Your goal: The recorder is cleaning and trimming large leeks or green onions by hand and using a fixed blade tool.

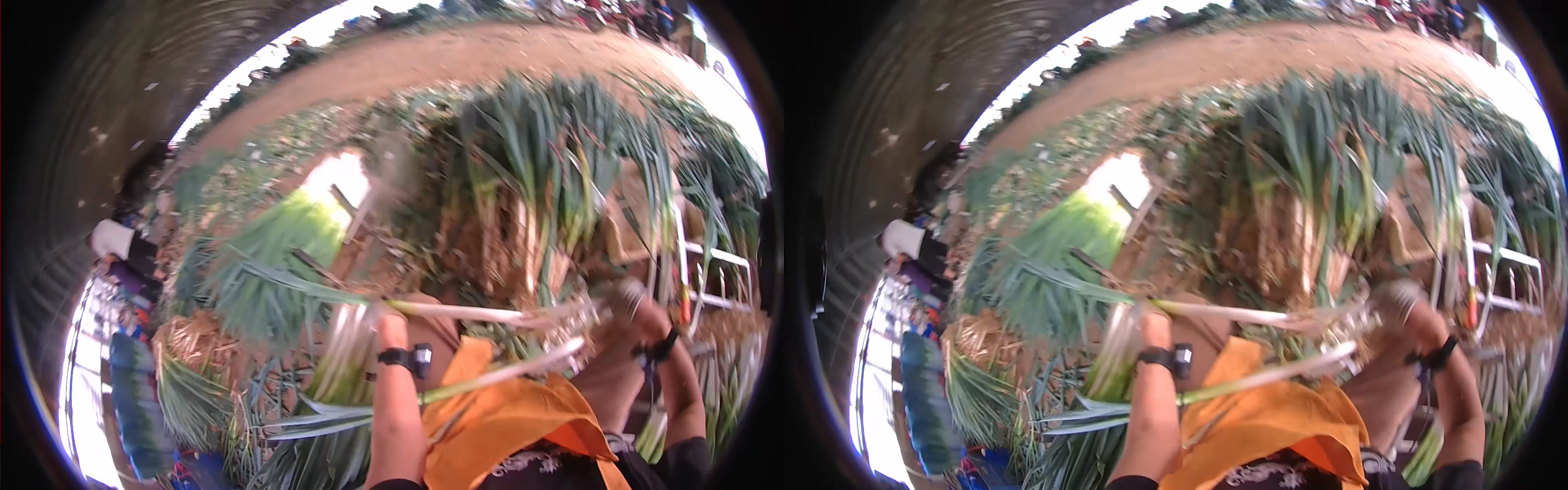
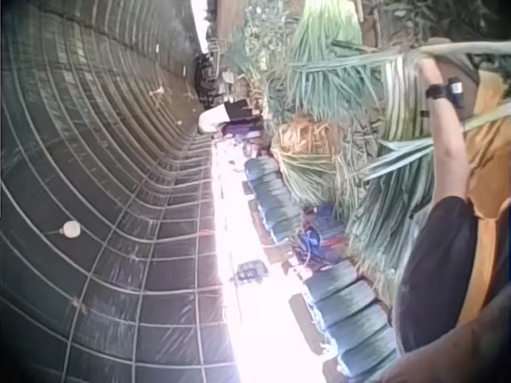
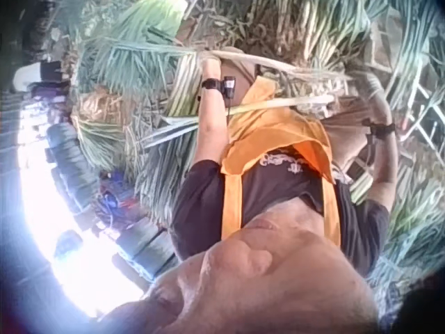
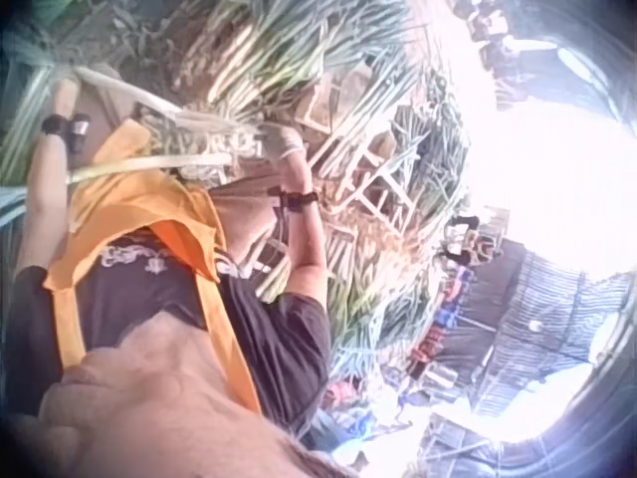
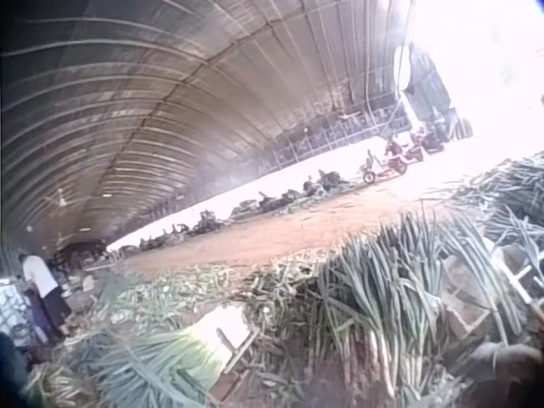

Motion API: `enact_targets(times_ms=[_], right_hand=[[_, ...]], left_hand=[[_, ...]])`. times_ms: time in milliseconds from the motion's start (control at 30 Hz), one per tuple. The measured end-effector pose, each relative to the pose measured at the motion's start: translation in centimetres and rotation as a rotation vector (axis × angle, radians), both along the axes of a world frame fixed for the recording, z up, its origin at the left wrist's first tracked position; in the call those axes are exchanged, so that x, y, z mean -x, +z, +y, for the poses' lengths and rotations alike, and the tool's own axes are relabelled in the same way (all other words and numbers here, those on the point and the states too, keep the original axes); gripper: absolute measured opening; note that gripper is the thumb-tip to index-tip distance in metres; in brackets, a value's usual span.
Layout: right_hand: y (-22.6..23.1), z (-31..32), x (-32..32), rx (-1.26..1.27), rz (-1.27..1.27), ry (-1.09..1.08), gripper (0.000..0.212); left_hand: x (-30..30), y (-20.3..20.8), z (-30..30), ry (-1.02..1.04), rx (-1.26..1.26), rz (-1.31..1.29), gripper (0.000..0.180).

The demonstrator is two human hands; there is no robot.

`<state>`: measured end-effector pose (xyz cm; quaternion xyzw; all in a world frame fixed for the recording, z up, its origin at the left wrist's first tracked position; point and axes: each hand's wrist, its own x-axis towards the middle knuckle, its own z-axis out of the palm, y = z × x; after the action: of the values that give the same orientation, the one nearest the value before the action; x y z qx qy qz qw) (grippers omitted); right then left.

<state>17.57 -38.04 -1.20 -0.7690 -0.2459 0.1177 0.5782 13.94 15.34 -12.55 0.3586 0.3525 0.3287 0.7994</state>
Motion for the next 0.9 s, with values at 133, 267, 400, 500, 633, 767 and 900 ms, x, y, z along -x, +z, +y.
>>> enact_targets(times_ms=[133, 267, 400, 500, 633, 767, 900], right_hand=[[0.5, -14.3, -5.1, 0.77, -0.171, -0.494, 0.012], [-1.6, -11.8, -5.6, 1.019, -0.199, -0.336, 0.01], [3.6, 2.8, -3.3, 0.943, -0.222, -0.168, 0.069], [4.0, 9.8, -1.4, 0.529, -0.401, -0.031, 0.079], [7.2, 18.3, 2.9, 0.526, -0.326, 0.056, 0.054], [5.6, 17.2, 2.0, 0.166, 0.278, 0.516, 0.039], [8.1, 15.7, 3.9, 0.23, 0.475, 0.627, 0.029]], left_hand=[[-2.6, 0.7, 0.4, -0.074, 0.041, -0.032, 0.02], [-2.9, 0.2, 1.4, -0.139, 0.066, -0.11, 0.025], [-1.4, 1.4, -0.1, -0.172, -0.031, -0.393, 0.018], [-4.3, 12.9, -7.8, -0.101, 0.234, -0.269, 0.011], [-1.9, 19.6, -12.5, -0.116, 0.154, -0.28, 0.016], [0.9, 21.1, -10.0, -0.601, 0.261, -0.714, 0.024], [1.4, 21.6, -8.0, -0.592, 0.187, -0.845, 0.025]])
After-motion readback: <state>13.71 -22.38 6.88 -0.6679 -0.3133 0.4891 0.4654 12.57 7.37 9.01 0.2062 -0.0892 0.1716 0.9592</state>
